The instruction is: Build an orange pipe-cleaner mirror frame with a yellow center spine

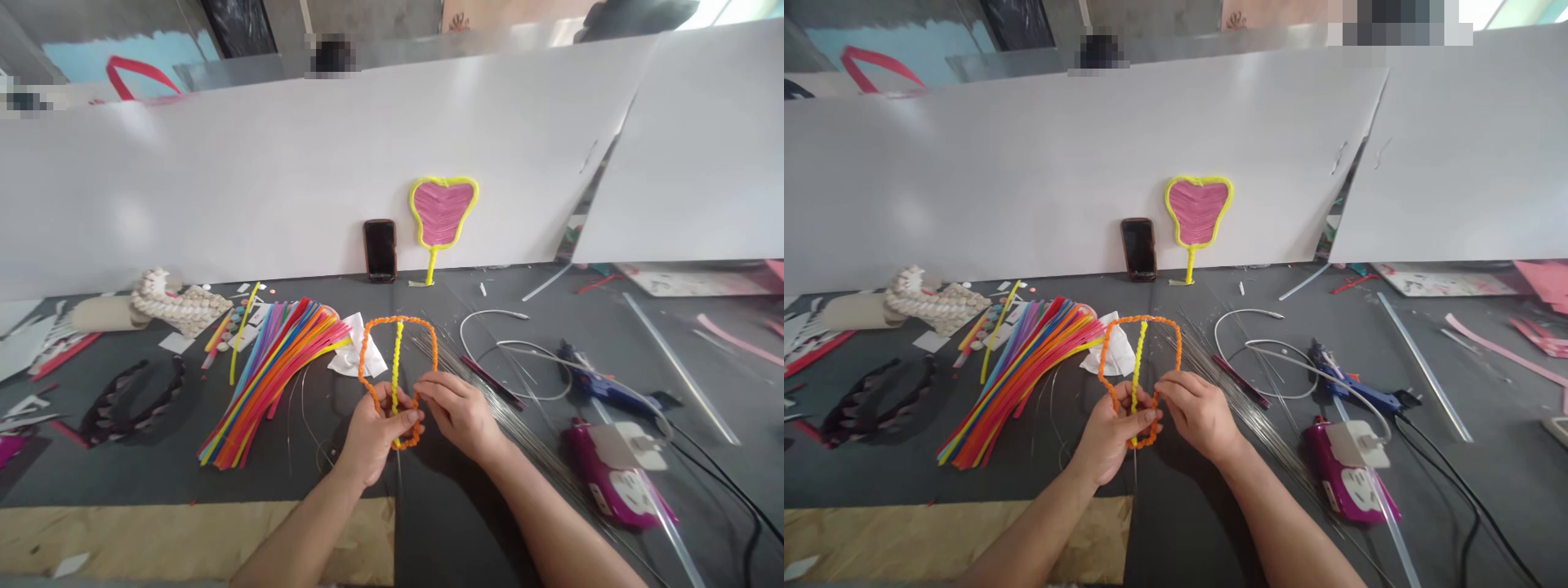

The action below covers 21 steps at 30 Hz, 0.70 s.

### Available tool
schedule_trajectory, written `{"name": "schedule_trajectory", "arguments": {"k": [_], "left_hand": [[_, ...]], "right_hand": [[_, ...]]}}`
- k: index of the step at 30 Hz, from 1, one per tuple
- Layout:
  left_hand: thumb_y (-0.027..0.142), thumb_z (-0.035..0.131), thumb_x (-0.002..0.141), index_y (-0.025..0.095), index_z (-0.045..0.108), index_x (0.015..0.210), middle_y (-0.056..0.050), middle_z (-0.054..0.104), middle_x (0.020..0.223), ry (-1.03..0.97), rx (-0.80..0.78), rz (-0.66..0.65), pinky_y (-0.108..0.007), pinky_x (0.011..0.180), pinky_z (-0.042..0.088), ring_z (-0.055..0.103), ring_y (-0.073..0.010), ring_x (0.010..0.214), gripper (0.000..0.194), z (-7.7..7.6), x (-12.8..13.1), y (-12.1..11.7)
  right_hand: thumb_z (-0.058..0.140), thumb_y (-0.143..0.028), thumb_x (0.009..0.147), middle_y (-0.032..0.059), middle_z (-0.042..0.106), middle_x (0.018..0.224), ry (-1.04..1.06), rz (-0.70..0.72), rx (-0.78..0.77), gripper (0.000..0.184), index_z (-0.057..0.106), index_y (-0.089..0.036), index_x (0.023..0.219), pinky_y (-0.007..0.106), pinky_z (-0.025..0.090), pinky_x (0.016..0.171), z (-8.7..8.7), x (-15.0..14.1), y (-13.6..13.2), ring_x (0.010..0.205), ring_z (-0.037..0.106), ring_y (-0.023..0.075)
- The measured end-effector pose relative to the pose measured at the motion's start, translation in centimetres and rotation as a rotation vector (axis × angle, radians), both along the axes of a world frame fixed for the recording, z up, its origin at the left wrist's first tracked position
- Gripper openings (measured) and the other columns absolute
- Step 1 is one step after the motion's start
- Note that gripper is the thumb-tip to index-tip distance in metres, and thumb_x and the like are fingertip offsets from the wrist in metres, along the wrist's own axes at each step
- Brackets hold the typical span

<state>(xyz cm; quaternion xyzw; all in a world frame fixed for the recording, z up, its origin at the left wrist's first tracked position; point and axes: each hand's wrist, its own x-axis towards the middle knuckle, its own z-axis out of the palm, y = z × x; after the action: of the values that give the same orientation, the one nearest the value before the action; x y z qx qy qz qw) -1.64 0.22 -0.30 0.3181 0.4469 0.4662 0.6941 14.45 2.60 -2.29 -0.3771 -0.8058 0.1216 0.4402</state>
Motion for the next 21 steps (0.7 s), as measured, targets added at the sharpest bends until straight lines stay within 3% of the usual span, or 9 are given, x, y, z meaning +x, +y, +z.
{"name": "schedule_trajectory", "arguments": {"k": [3,6,9,12,14,18,21], "left_hand": [[0.020,0.078,0.064,0.016,0.054,0.075,0.004,0.058,0.069,-0.005,0.018,0.025,-0.027,0.063,0.053,0.062,-0.0103,0.060,0.027,0.0,0.3,0.2],[0.019,0.079,0.061,0.016,0.054,0.074,0.003,0.058,0.071,-0.003,0.016,0.076,-0.027,0.063,0.054,0.061,-0.0103,0.062,0.029,0.1,0.5,0.4],[0.020,0.080,0.060,0.016,0.054,0.074,0.002,0.059,0.072,0.012,0.005,0.100,-0.027,0.062,0.054,0.064,-0.0145,0.070,0.030,0.2,0.5,0.6],[0.021,0.079,0.061,0.016,0.054,0.075,0.002,0.059,0.072,0.012,0.009,0.071,-0.027,0.062,0.053,0.063,-0.0148,0.071,0.029,0.0,0.3,0.5],[0.021,0.079,0.061,0.016,0.055,0.075,0.002,0.058,0.069,0.019,0.013,0.044,-0.024,0.059,0.051,0.060,-0.0111,0.063,0.028,-0.2,0.2,0.5],[0.025,0.078,0.062,0.015,0.060,0.081,0.001,0.060,0.072,0.020,-0.031,-0.010,-0.023,0.059,0.050,0.058,-0.0104,0.063,0.027,0.0,0.0,0.4],[0.031,0.077,0.064,0.015,0.064,0.088,-0.001,0.062,0.075,-0.010,-0.098,-0.011,-0.025,0.058,0.051,0.059,-0.0122,0.064,0.031,0.2,-0.4,0.5]], "right_hand": [[0.049,-0.011,0.087,0.0059,0.067,0.099,0.044,-0.009,-0.023,0.024,0.064,-0.025,0.101,0.030,0.052,0.077,0.0,-0.3,0.0,0.088,0.063,0.0170],[0.055,-0.019,0.085,0.0078,0.059,0.113,0.291,-0.102,-0.189,0.023,0.059,-0.026,0.106,0.031,0.052,0.071,0.1,-0.6,-0.2,0.085,0.061,0.0166],[0.061,-0.033,0.082,0.0053,0.058,0.096,0.650,-0.139,-0.572,0.027,0.054,-0.023,0.106,0.025,0.046,0.053,0.1,-0.9,-0.3,0.065,0.054,0.0118],[0.061,-0.046,0.081,-0.0016,0.053,0.068,0.831,0.099,-1.071,0.032,0.058,-0.019,0.097,0.019,0.033,0.043,0.0,-1.2,-0.4,0.051,0.043,0.0075],[0.064,-0.047,0.078,-0.0031,0.050,0.063,0.911,0.218,-1.245,0.033,0.060,-0.017,0.092,0.018,0.027,0.043,-0.1,-1.5,-0.5,0.049,0.039,0.0058],[0.070,-0.044,0.074,-0.0060,0.045,0.057,1.053,0.227,-1.273,0.029,0.058,-0.018,0.079,0.017,0.024,0.044,0.0,-1.7,-0.6,0.047,0.033,0.0049],[0.072,-0.044,0.072,-0.0036,0.053,0.066,1.090,0.201,-1.282,0.030,0.056,-0.019,0.078,0.017,0.025,0.044,0.1,-1.6,-0.5,0.048,0.035,0.0052]]}}
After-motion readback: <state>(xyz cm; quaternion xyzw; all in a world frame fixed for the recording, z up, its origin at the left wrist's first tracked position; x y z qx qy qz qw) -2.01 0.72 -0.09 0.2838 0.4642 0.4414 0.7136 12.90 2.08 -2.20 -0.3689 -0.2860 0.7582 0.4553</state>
